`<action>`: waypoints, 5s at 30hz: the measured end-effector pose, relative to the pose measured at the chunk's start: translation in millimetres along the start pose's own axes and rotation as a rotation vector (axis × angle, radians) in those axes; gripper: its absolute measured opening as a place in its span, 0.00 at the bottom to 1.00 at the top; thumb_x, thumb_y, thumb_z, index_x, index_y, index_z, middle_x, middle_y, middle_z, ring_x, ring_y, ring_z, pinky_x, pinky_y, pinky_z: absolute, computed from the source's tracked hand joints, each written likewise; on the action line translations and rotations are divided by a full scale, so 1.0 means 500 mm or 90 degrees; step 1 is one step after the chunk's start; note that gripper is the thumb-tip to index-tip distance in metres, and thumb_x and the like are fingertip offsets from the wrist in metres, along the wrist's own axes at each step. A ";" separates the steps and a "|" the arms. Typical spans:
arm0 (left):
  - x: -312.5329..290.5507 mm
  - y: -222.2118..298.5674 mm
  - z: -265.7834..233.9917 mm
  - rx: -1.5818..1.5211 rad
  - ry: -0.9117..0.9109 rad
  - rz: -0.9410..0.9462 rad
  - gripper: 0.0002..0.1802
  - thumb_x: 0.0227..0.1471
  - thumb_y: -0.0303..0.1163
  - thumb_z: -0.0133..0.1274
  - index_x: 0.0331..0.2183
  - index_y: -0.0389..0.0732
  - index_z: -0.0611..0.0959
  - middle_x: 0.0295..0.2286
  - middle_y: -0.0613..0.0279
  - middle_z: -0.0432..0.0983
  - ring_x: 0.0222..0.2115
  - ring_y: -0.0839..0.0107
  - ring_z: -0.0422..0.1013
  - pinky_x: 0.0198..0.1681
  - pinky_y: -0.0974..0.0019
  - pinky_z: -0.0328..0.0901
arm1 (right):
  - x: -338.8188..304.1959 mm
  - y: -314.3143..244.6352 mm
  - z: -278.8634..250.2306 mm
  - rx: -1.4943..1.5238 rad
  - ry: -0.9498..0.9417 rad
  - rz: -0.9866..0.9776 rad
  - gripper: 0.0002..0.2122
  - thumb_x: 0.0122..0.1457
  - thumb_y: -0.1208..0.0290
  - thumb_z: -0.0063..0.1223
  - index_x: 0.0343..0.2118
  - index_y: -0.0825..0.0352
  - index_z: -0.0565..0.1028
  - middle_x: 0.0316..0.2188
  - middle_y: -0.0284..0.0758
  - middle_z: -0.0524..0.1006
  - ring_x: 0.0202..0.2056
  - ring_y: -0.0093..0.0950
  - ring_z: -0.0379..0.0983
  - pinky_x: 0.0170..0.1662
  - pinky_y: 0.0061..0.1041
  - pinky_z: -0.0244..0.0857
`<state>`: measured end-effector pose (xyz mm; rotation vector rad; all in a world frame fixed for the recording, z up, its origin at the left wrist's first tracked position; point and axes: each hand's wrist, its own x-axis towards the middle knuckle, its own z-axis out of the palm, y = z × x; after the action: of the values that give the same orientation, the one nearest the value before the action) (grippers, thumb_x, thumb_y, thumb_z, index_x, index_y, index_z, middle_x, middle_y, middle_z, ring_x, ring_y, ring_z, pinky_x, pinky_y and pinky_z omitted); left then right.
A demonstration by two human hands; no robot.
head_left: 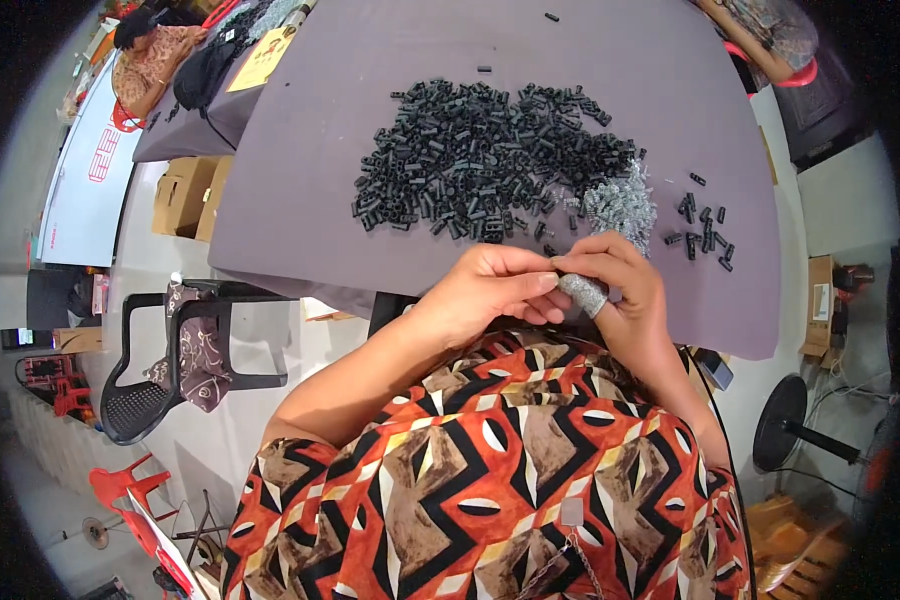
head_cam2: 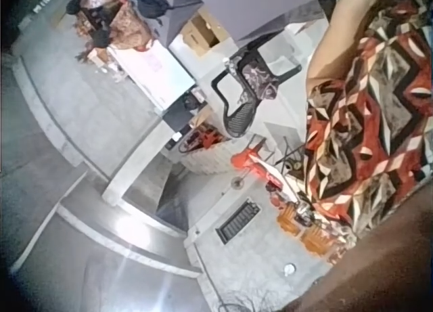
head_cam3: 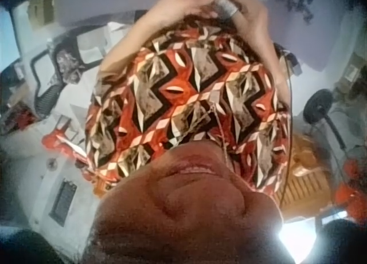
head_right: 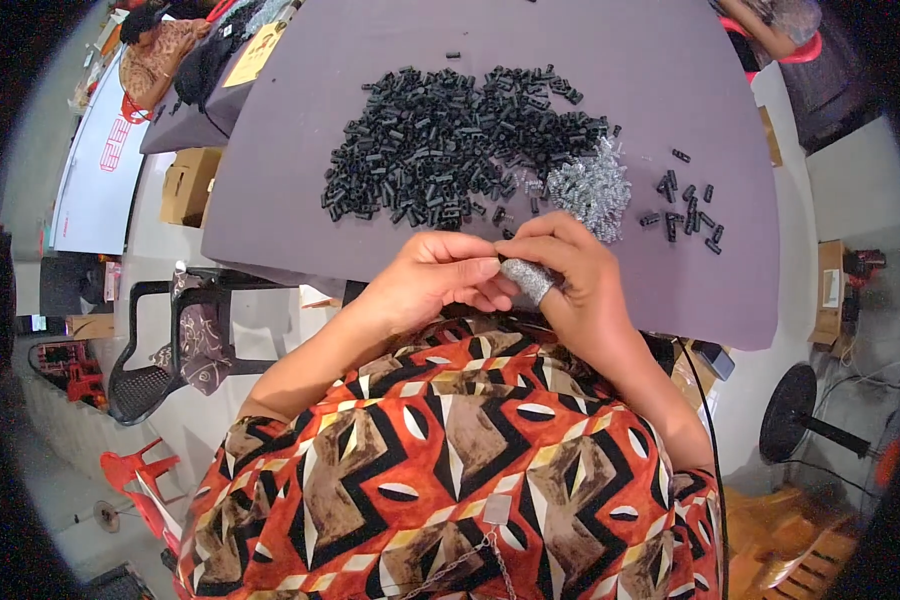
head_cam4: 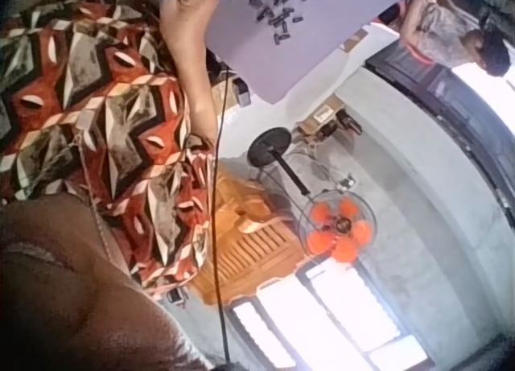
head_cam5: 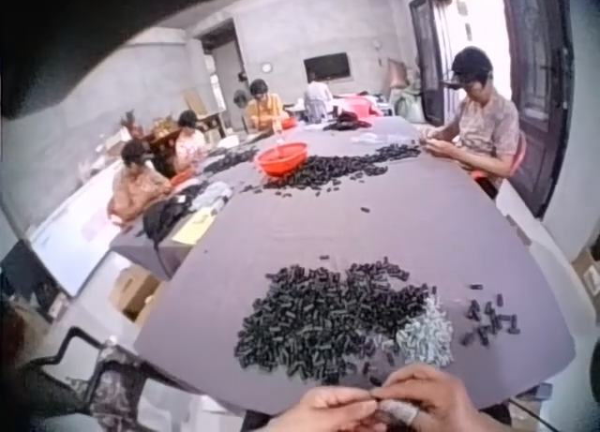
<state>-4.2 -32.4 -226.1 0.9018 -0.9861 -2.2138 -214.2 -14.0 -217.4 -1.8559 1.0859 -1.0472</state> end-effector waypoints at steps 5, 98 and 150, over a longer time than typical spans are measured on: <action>-0.001 0.009 -0.043 0.027 0.111 0.084 0.12 0.61 0.28 0.51 0.44 0.34 0.80 0.34 0.51 0.82 0.31 0.66 0.80 0.36 0.67 0.76 | 0.040 0.018 -0.054 -0.148 0.121 -0.012 0.09 0.55 0.82 0.57 0.39 0.66 0.80 0.35 0.34 0.76 0.38 0.25 0.74 0.39 0.20 0.66; 0.013 0.011 0.001 0.085 0.028 -0.011 0.10 0.59 0.29 0.55 0.39 0.33 0.80 0.26 0.56 0.80 0.22 0.73 0.76 0.28 0.72 0.71 | 0.028 0.011 -0.043 -0.072 -0.111 -0.184 0.20 0.38 0.90 0.45 0.38 0.71 0.74 0.31 0.41 0.74 0.34 0.39 0.74 0.39 0.28 0.68; 0.016 -0.002 0.037 0.179 0.121 0.194 0.07 0.55 0.22 0.58 0.38 0.33 0.83 0.34 0.64 0.80 0.35 0.79 0.73 0.43 0.73 0.68 | 0.017 0.000 -0.007 -0.332 -0.016 -0.105 0.22 0.42 0.75 0.62 0.44 0.68 0.72 0.34 0.42 0.73 0.36 0.45 0.73 0.34 0.37 0.68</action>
<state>-23.2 -29.7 -220.2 0.9890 -1.2688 -1.7305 -214.8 -22.2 -213.4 -2.3975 1.2960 -0.8791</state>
